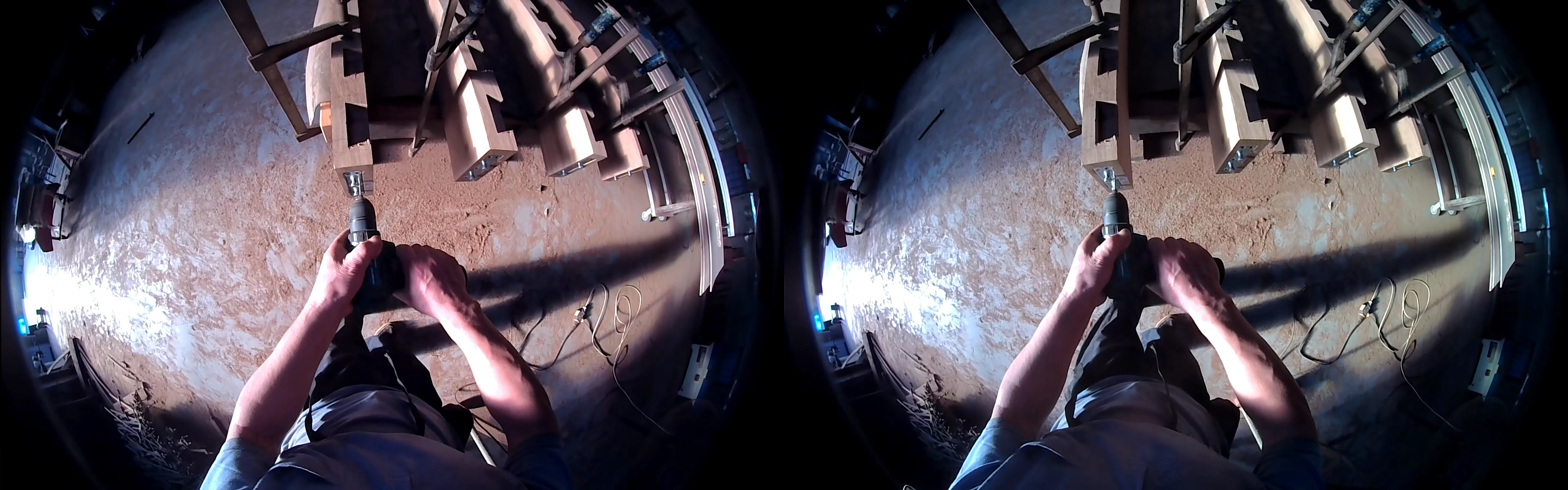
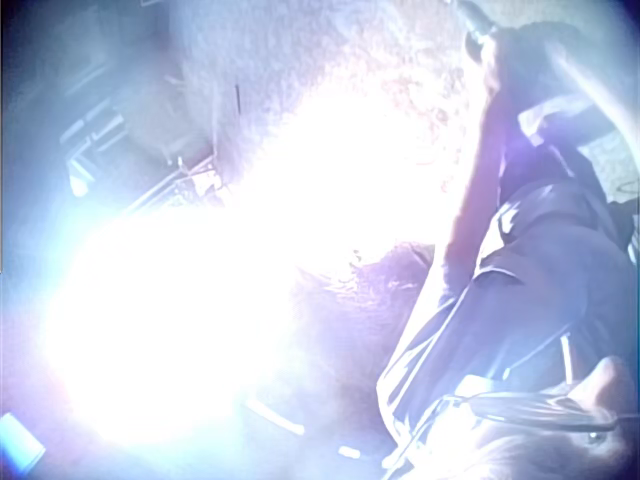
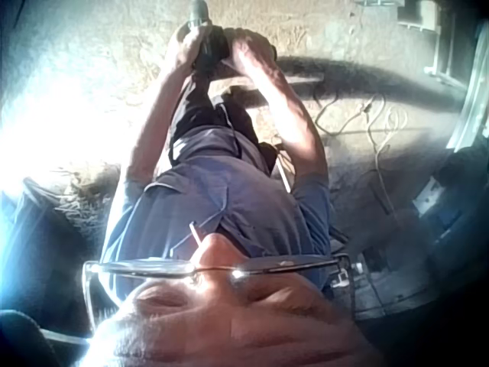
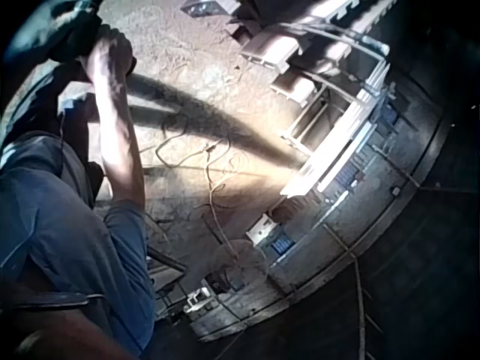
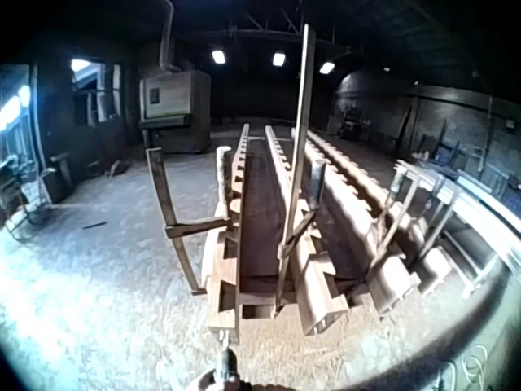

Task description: The person uses a manual screwdriver to tighten a screw on a wooden fixture attached to a beam. They then use a power drill to create holes in another wooden fixture on a separate beam.

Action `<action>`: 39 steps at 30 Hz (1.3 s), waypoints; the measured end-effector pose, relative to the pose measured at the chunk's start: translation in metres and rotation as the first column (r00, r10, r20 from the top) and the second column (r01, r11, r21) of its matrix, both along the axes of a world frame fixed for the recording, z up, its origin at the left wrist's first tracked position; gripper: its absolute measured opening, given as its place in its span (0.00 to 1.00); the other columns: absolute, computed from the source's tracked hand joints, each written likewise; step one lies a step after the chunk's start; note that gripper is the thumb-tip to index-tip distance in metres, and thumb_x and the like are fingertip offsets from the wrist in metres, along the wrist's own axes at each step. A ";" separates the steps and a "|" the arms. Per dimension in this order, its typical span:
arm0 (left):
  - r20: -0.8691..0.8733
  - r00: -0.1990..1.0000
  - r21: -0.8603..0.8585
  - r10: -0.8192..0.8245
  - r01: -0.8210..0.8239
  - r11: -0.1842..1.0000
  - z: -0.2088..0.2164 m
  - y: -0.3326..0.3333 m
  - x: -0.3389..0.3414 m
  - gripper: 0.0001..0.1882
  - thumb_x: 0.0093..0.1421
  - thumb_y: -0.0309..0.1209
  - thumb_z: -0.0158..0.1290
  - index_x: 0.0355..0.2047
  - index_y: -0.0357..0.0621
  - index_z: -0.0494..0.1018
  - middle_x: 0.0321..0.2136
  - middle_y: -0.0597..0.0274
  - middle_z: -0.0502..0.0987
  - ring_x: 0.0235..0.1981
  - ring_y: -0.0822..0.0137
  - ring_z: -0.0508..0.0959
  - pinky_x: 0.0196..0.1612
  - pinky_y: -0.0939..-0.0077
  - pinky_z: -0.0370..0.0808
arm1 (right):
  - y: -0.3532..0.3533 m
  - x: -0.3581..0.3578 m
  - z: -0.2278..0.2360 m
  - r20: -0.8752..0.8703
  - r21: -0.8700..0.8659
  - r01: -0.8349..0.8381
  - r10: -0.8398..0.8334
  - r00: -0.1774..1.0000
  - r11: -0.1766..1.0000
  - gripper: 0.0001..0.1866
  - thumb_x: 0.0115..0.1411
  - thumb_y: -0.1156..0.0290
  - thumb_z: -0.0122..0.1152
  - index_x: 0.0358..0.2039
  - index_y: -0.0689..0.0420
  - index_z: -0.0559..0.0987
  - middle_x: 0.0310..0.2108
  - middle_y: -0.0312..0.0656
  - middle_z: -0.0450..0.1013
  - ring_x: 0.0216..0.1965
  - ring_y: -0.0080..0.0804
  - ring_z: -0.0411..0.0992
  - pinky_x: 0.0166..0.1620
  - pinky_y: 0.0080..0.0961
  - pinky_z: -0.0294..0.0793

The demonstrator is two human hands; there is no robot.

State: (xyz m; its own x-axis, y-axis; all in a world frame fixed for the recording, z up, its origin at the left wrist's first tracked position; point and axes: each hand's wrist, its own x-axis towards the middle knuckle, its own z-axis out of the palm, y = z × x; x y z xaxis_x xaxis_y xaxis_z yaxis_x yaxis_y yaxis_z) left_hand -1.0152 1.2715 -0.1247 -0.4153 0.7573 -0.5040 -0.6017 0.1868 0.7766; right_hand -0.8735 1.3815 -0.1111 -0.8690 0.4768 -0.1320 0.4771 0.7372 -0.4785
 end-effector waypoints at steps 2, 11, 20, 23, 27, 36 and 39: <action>0.000 1.000 0.005 0.018 -0.018 1.000 0.000 0.001 0.000 0.34 0.57 0.40 0.64 0.56 0.32 0.65 0.39 0.59 0.75 0.39 0.68 0.76 0.42 0.69 0.78 | 0.000 0.000 -0.001 -0.004 -0.002 0.006 -0.006 1.000 1.000 0.22 0.45 0.63 0.74 0.38 0.57 0.76 0.34 0.48 0.78 0.38 0.49 0.78 0.41 0.42 0.78; -0.063 0.998 -0.054 -0.010 0.006 0.999 0.004 0.005 -0.002 0.33 0.56 0.43 0.64 0.53 0.32 0.67 0.36 0.61 0.75 0.36 0.70 0.75 0.40 0.71 0.77 | 0.002 -0.002 0.002 0.018 0.018 -0.002 0.001 1.000 1.000 0.23 0.47 0.62 0.74 0.39 0.58 0.74 0.32 0.49 0.77 0.38 0.48 0.78 0.41 0.42 0.79; -0.097 0.993 0.001 0.060 -0.060 0.998 -0.019 -0.024 0.029 0.36 0.56 0.44 0.65 0.55 0.31 0.65 0.40 0.60 0.75 0.40 0.70 0.76 0.46 0.71 0.75 | -0.018 0.024 -0.003 0.024 -0.025 -0.013 0.013 1.000 1.000 0.25 0.45 0.64 0.74 0.42 0.55 0.73 0.34 0.48 0.78 0.39 0.49 0.77 0.42 0.42 0.77; -0.073 0.997 -0.002 0.030 -0.030 1.000 0.000 -0.037 0.046 0.42 0.55 0.44 0.66 0.60 0.29 0.60 0.41 0.61 0.73 0.42 0.71 0.74 0.48 0.73 0.74 | -0.033 0.039 -0.001 0.085 -0.052 -0.014 0.019 0.996 0.999 0.26 0.46 0.66 0.73 0.44 0.55 0.72 0.33 0.47 0.77 0.38 0.50 0.77 0.41 0.44 0.77; -0.069 0.997 0.039 0.028 -0.025 0.999 0.014 -0.036 0.037 0.42 0.56 0.43 0.66 0.61 0.30 0.59 0.42 0.61 0.73 0.42 0.71 0.73 0.47 0.74 0.74 | -0.033 0.035 0.021 -0.058 0.024 -0.004 0.005 0.998 1.000 0.26 0.46 0.66 0.74 0.44 0.54 0.71 0.33 0.46 0.77 0.36 0.48 0.77 0.40 0.42 0.77; -0.080 0.996 0.076 0.036 -0.030 0.997 0.028 -0.026 0.023 0.42 0.58 0.40 0.65 0.62 0.30 0.57 0.42 0.60 0.73 0.42 0.70 0.75 0.47 0.73 0.75 | -0.024 0.021 0.035 -0.120 0.102 -0.010 0.023 0.993 0.995 0.24 0.47 0.64 0.73 0.41 0.56 0.72 0.28 0.46 0.76 0.33 0.46 0.78 0.37 0.40 0.78; -0.073 0.996 0.089 0.048 -0.041 0.995 0.026 -0.024 0.022 0.42 0.58 0.39 0.65 0.63 0.30 0.57 0.42 0.59 0.73 0.42 0.70 0.75 0.47 0.73 0.76 | -0.022 0.019 0.036 -0.122 0.107 -0.009 0.022 0.992 0.994 0.24 0.47 0.64 0.74 0.40 0.56 0.72 0.28 0.46 0.77 0.33 0.45 0.78 0.37 0.40 0.78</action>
State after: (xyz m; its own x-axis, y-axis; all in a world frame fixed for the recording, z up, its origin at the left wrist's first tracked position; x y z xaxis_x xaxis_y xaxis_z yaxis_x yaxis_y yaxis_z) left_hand -0.9935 1.2476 -0.0990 -0.4834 0.7772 -0.4029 -0.5475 0.0907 0.8319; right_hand -0.8544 1.3592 -0.0750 -0.8830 0.4687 0.0264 0.4078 0.7938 -0.4512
